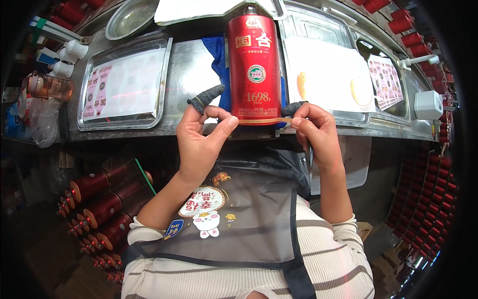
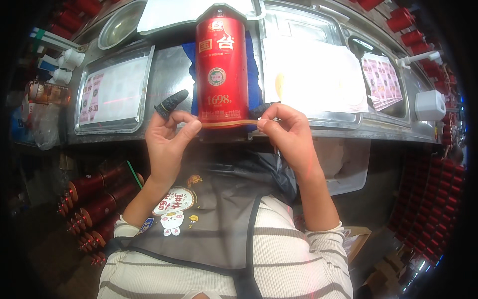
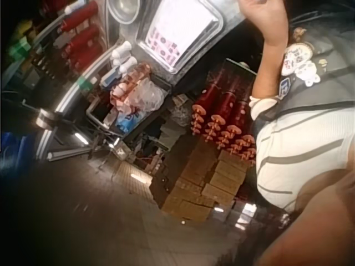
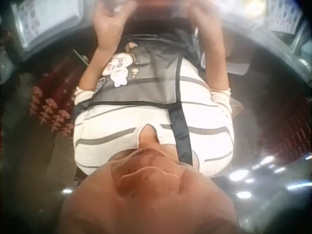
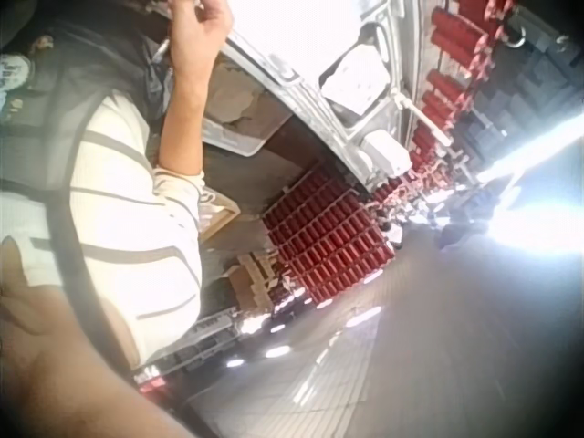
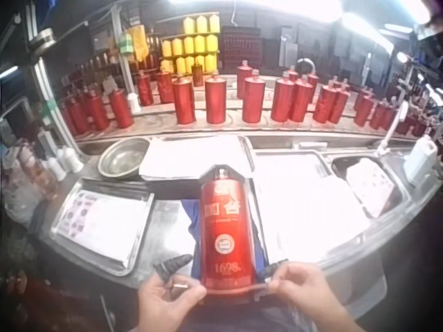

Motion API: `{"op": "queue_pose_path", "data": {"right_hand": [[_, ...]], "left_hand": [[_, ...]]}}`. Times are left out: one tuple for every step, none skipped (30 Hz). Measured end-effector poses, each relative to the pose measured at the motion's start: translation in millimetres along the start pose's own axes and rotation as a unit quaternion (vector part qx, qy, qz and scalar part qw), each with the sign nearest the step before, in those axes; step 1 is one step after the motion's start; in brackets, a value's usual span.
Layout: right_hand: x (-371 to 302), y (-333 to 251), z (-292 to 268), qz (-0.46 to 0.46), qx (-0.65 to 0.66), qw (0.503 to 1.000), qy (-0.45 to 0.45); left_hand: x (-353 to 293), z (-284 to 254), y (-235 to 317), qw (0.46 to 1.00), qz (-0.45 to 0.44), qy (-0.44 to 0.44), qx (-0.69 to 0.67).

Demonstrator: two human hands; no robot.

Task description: The person applies circular labels to the necks and bodies of red cylindrical bottles. They peel labels from a sheet, align and smooth them onto the bottle surfaces, and rotate the bottles to ensure adhesion. The person handles multiple bottles and label sheets at a stainless steel workstation.

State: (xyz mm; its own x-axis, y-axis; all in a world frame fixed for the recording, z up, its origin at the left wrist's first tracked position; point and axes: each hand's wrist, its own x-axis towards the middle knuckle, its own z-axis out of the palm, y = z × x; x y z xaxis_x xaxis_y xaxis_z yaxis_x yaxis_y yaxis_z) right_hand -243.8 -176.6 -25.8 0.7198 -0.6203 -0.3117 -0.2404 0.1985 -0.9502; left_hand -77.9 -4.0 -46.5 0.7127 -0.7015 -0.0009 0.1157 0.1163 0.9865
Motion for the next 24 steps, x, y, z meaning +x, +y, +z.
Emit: {"op": "queue_pose_path", "data": {"right_hand": [[-0.1, -0.1, -0.4, -0.001, 0.0, 1.0, -0.002], [-0.3, -0.2, -0.5, -0.002, -0.001, 1.0, -0.005], [-0.4, 0.1, -0.6, -0.003, -0.001, 1.0, -0.005], [-0.4, 0.7, -0.7, -0.004, -0.001, 1.0, -0.005], [-0.6, 1.4, -0.6, -0.005, -0.001, 1.0, -0.004], [-1.0, 1.4, -1.0, -0.004, -0.001, 1.0, -0.005], [-1.4, 1.1, -1.8, -0.003, -0.001, 1.0, -0.005], [-1.7, 1.2, -2.2, -0.003, -0.001, 1.0, -0.006], [-1.6, 1.7, -2.0, -0.003, 0.001, 1.0, -0.005], [-1.3, 2.4, -1.8, -0.003, 0.002, 1.0, -0.005], [-1.1, 2.5, -1.5, -0.004, 0.003, 1.0, -0.004], [-0.8, 2.2, -1.5, -0.006, 0.005, 1.0, -0.006], [-0.4, 1.7, -1.4, -0.008, 0.006, 1.0, -0.008], [0.1, 1.7, -1.5, -0.009, 0.007, 1.0, -0.01], [0.7, 1.9, -1.2, -0.008, 0.007, 1.0, -0.009], [1.4, 2.1, -0.6, -0.007, 0.008, 1.0, -0.008], [1.7, 2.4, -0.1, -0.006, 0.008, 1.0, -0.007], [2.0, 2.8, 0.2, -0.005, 0.005, 1.0, -0.005], [2.4, 3.2, 0.5, -0.005, 0.001, 1.0, -0.004], [2.6, 3.8, 0.5, -0.005, -0.003, 1.0, -0.003], [2.9, 4.3, -0.2, -0.001, 0.0, 1.0, -0.007], [3.1, 4.8, -1.5, 0.004, 0.003, 1.0, -0.011], [3.3, 5.1, -2.3, 0.009, 0.006, 1.0, -0.014], [3.6, 5.2, -2.4, 0.01, 0.006, 1.0, -0.014]], "left_hand": [[0.2, 0.1, -0.6, 1.0, -0.001, 0.0, 0.0], [0.1, -0.1, -1.0, 1.0, -0.003, 0.0, 0.0], [0.3, -0.4, -1.8, 1.0, 0.001, 0.0, 0.004], [0.7, -0.7, -2.7, 1.0, 0.006, 0.001, 0.009], [0.8, -1.0, -3.6, 1.0, 0.01, 0.001, 0.014], [0.7, -0.5, -2.4, 1.0, 0.003, 0.003, 0.011], [0.6, 0.7, 0.1, 1.0, -0.005, 0.005, 0.008], [0.3, 1.4, 1.4, 1.0, -0.013, 0.008, 0.005], [0.3, 1.0, 0.4, 1.0, -0.01, 0.007, 0.008], [0.6, 0.3, -1.2, 1.0, -0.008, 0.005, 0.01], [1.0, -0.2, -2.1, 1.0, -0.005, 0.004, 0.012], [1.1, -0.3, -2.1, 1.0, -0.003, 0.004, 0.015], [1.2, -0.3, -2.2, 1.0, -0.001, 0.003, 0.017], [1.5, -0.3, -2.4, 1.0, 0.001, 0.003, 0.019], [1.9, -0.2, -2.5, 1.0, 0.002, 0.002, 0.021], [2.3, -0.2, -2.4, 1.0, 0.003, 0.0, 0.023], [2.5, -0.3, -2.5, 1.0, 0.004, -0.001, 0.024], [2.9, -0.8, -3.4, 1.0, 0.006, -0.003, 0.024], [3.3, -1.7, -4.8, 1.0, 0.007, -0.006, 0.024], [3.3, -2.3, -5.4, 1.0, 0.01, -0.008, 0.025], [3.2, -2.6, -4.3, 1.0, 0.003, -0.009, 0.022], [3.3, -2.9, -2.1, 1.0, -0.004, -0.011, 0.018], [3.7, -3.4, -1.2, 1.0, -0.012, -0.013, 0.015], [4.1, -4.5, -1.7, 1.0, -0.02, -0.015, 0.003]]}}
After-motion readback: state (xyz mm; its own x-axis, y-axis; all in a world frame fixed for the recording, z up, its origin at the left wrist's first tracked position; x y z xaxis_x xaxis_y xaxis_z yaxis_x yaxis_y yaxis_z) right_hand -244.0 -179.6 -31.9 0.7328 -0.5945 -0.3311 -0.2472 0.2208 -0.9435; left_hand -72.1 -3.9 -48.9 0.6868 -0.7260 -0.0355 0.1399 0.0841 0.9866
